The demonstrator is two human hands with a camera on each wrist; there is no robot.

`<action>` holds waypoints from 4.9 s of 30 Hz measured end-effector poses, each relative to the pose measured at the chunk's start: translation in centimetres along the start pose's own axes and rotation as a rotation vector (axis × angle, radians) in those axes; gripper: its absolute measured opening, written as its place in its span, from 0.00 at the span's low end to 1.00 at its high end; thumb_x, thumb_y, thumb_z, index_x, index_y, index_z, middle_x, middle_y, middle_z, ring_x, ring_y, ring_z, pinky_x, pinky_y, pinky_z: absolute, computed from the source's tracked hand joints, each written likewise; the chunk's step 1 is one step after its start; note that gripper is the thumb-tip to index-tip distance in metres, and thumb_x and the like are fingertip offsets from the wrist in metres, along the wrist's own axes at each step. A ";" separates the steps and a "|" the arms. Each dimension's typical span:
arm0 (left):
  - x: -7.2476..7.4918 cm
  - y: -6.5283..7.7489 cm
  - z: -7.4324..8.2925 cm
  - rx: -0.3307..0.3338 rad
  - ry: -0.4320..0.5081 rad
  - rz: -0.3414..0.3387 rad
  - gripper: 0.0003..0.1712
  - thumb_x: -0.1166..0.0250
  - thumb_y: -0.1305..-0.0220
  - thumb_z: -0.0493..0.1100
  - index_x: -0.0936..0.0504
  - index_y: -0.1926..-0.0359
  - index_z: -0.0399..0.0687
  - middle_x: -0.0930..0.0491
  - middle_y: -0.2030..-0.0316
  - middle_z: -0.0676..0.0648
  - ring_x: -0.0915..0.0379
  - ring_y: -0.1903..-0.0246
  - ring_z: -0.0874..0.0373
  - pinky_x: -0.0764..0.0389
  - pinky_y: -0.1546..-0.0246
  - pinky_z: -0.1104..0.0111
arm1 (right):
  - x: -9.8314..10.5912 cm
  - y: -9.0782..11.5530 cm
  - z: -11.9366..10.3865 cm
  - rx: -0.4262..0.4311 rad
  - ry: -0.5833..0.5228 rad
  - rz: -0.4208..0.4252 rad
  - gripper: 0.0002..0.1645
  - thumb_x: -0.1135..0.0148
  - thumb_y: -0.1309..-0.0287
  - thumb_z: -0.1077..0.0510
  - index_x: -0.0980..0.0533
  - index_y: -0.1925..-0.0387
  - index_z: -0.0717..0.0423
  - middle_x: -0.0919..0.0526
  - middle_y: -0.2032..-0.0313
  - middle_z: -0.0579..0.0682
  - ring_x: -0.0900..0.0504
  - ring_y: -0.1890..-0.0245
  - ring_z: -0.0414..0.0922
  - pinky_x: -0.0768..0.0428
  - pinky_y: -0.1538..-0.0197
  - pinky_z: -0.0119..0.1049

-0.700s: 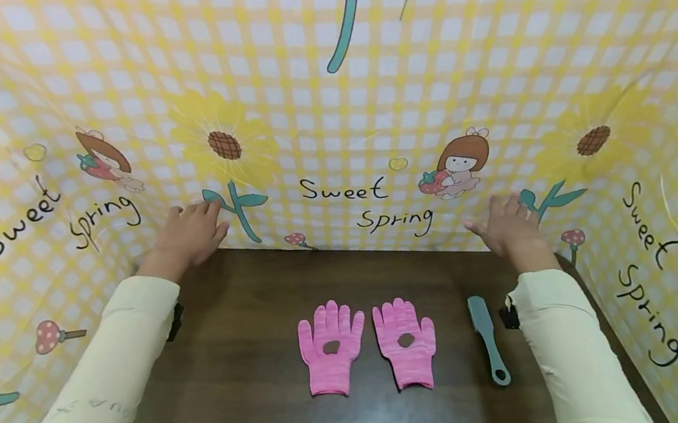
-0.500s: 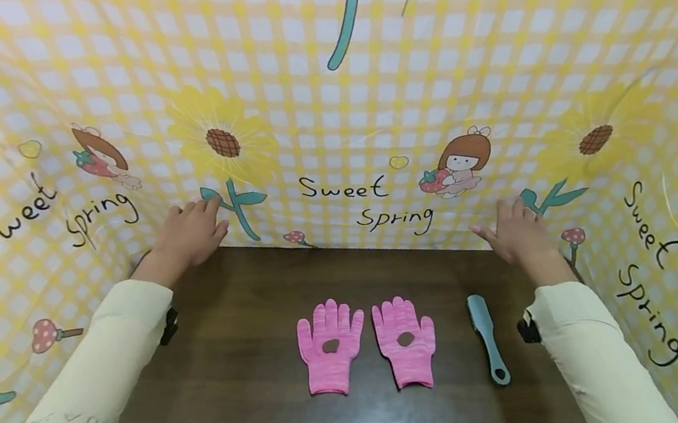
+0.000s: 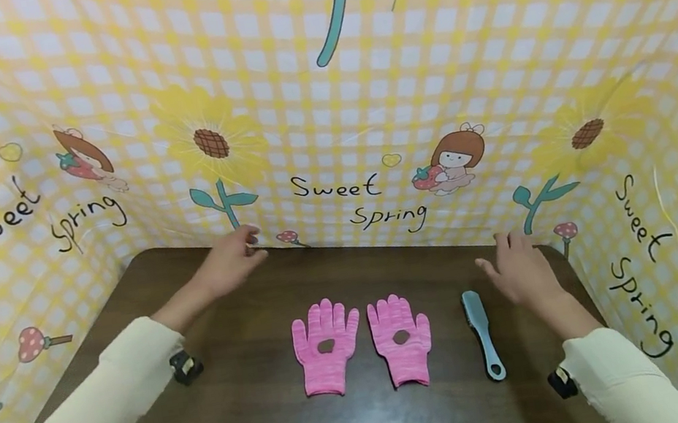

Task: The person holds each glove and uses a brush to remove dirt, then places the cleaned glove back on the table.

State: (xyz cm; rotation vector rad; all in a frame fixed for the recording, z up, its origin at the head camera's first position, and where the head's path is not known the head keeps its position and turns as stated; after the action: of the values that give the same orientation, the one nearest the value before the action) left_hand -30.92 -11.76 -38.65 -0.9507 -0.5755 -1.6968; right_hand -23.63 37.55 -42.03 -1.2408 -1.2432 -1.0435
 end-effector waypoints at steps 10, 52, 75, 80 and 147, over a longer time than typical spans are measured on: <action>-9.6 3.0 7.9 -0.015 0.206 -0.114 0.29 0.31 0.34 0.44 0.27 0.37 0.33 0.15 0.51 0.36 0.16 0.56 0.47 0.14 0.54 0.58 | -2.7 4.6 -2.1 -0.016 -0.124 -0.113 0.46 0.50 0.25 0.40 0.43 0.33 0.80 0.33 0.40 0.80 0.30 0.40 0.74 0.21 0.48 0.65; -25.3 2.9 13.7 0.245 -0.167 -0.007 0.55 0.27 0.42 0.59 0.40 0.27 0.30 0.24 0.40 0.30 0.26 0.42 0.33 0.15 0.49 0.48 | -9.3 7.3 -4.8 -0.304 -0.165 -0.160 0.37 0.42 0.30 0.41 0.35 0.57 0.77 0.28 0.63 0.72 0.22 0.65 0.63 0.21 0.64 0.59; -25.0 3.7 15.0 0.272 -0.255 -0.130 0.47 0.31 0.35 0.51 0.41 0.25 0.33 0.21 0.43 0.30 0.23 0.52 0.34 0.14 0.63 0.48 | -9.5 8.3 -4.0 -0.270 -0.164 -0.098 0.23 0.44 0.29 0.51 0.33 0.62 0.73 0.26 0.67 0.69 0.20 0.70 0.63 0.22 0.71 0.59; -23.9 3.1 15.2 0.325 -0.128 -0.162 0.54 0.29 0.37 0.53 0.48 0.24 0.29 0.23 0.42 0.27 0.23 0.47 0.33 0.17 0.52 0.47 | -9.5 8.2 -3.6 -0.261 -0.159 -0.082 0.23 0.43 0.29 0.52 0.33 0.62 0.73 0.26 0.67 0.69 0.21 0.70 0.64 0.22 0.71 0.59; -22.7 3.8 12.1 0.419 1.158 -0.231 0.16 0.29 0.43 0.27 0.16 0.52 0.27 0.12 0.60 0.38 0.17 0.64 0.59 0.12 0.57 0.64 | -9.7 8.1 -2.7 -0.214 -0.211 -0.073 0.19 0.43 0.28 0.56 0.37 0.58 0.69 0.23 0.70 0.63 0.19 0.74 0.61 0.22 0.74 0.55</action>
State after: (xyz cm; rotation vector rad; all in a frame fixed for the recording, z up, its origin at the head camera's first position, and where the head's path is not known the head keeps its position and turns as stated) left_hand -20.71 8.90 -50.73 0.4526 -0.2150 -1.8876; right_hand -16.17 34.75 -52.19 -1.5107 -1.3728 -1.1440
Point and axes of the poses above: each hand's wrist, its own y-axis away from the middle knuckle, its own x-axis out of the back of the hand, z = x × y, the point moved 1 cm from there along -y, towards the middle knuckle
